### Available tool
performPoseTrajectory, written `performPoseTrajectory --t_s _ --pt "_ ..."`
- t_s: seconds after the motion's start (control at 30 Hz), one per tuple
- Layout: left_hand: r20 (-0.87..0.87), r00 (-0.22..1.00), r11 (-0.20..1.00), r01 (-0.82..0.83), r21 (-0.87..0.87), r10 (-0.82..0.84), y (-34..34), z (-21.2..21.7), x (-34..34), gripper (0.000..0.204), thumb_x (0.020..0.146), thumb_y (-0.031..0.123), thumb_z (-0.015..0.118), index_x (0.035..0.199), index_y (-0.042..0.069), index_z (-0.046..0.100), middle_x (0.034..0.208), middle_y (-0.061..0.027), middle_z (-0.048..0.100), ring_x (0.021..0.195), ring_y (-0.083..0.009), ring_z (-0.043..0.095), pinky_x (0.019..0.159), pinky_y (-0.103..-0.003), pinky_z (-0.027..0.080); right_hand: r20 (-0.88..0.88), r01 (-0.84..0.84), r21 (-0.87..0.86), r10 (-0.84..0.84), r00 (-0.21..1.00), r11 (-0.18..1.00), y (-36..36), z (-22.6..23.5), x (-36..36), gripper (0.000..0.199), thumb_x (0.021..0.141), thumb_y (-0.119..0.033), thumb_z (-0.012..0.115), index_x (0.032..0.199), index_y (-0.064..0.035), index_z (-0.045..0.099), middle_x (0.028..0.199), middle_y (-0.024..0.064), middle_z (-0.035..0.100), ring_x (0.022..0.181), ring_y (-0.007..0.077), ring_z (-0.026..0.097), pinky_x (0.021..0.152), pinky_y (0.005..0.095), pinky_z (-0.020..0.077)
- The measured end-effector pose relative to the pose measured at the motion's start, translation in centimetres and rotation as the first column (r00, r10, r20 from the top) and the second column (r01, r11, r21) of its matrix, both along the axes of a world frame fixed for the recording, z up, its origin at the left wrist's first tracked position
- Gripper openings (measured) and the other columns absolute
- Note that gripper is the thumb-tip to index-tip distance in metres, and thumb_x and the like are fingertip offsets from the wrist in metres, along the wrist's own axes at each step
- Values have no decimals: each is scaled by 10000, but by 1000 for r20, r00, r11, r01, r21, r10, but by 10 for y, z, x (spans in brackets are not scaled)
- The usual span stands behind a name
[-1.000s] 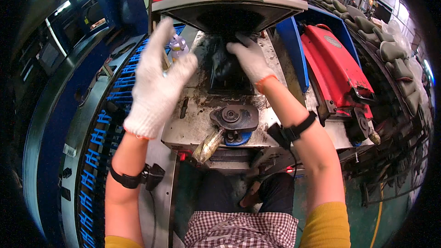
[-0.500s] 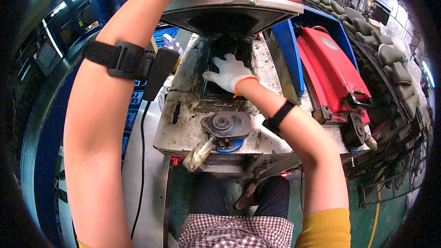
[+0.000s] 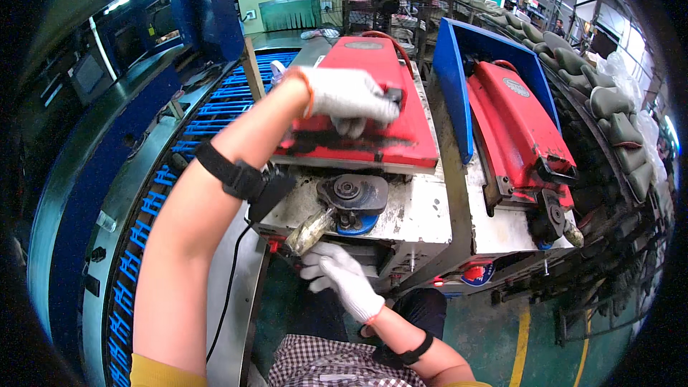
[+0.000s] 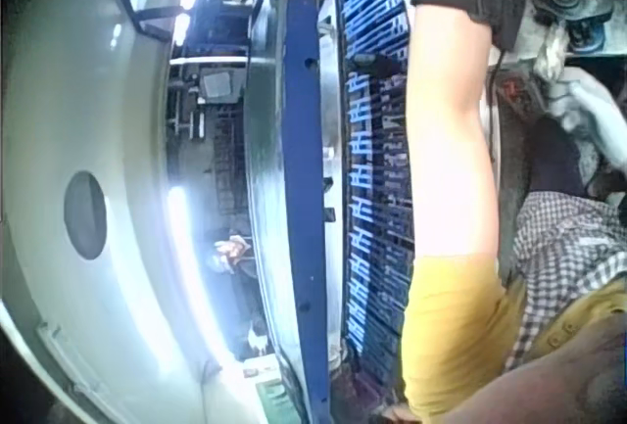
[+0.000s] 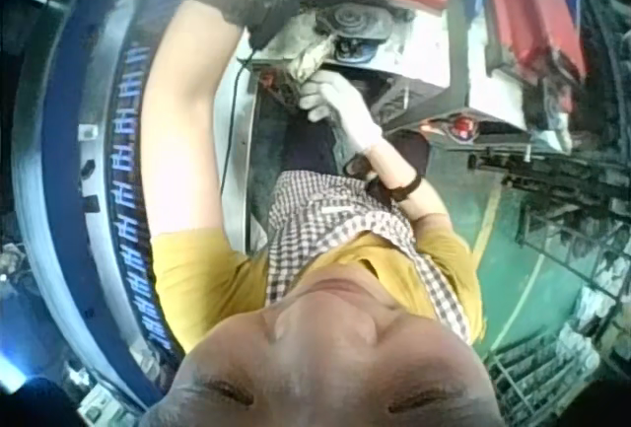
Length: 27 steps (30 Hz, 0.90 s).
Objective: Attaching and pressing soles onto shoes using a industrial pressing machine.
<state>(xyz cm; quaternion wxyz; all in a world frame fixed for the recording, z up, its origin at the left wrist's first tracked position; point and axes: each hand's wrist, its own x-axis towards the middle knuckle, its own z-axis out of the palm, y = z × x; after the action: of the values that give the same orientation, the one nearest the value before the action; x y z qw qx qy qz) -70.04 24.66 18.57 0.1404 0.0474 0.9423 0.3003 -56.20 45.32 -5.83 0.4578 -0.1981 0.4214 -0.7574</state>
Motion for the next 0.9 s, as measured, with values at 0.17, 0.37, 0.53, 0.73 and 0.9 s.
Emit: performPoseTrajectory --t_s 0.17,0.37,0.53,0.73,0.9 --pt "-96 994 988 -56 -143 42 19 -48 31 454 950 529 667 988 90 777 753 -64 735 712 -184 700 717 -347 533 387 -128 -340 262 884 932 -32 -5 4 592 1086 -340 540 1601 -90 389 1588 118 476 1423 317 501 1138 460 452" --pt "-99 990 976 -116 -184 99 26 -45 34 503 920 592 642 1010 119 787 778 -56 749 749 -202 714 758 -364 535 620 -17 -518 389 681 855 -39 21 -6 618 967 -254 611 1541 -82 461 1584 154 489 1480 359 422 1269 549 282" --pt "-139 986 969 -122 -215 93 21 -50 35 524 897 610 651 982 110 783 765 -58 743 740 -209 711 750 -362 537 660 78 -557 383 646 827 0 32 -15 531 951 -405 700 1345 -66 593 923 48 602 870 238 543 862 418 485" --pt "-178 979 970 -134 -204 98 17 -54 36 540 864 632 668 920 108 785 747 -60 738 733 -218 710 728 -367 538 261 443 -82 -410 874 893 98 46 -53 640 1059 -471 566 1478 8 489 871 32 666 704 162 551 664 314 459" --pt "-204 972 968 -157 -195 117 17 -55 40 548 859 631 669 942 104 793 769 -64 747 749 -221 717 743 -367 541 -855 841 -235 -516 60 487 194 63 -114 388 1054 -149 571 1406 2 627 1251 86 660 1117 174 629 1006 349 507"
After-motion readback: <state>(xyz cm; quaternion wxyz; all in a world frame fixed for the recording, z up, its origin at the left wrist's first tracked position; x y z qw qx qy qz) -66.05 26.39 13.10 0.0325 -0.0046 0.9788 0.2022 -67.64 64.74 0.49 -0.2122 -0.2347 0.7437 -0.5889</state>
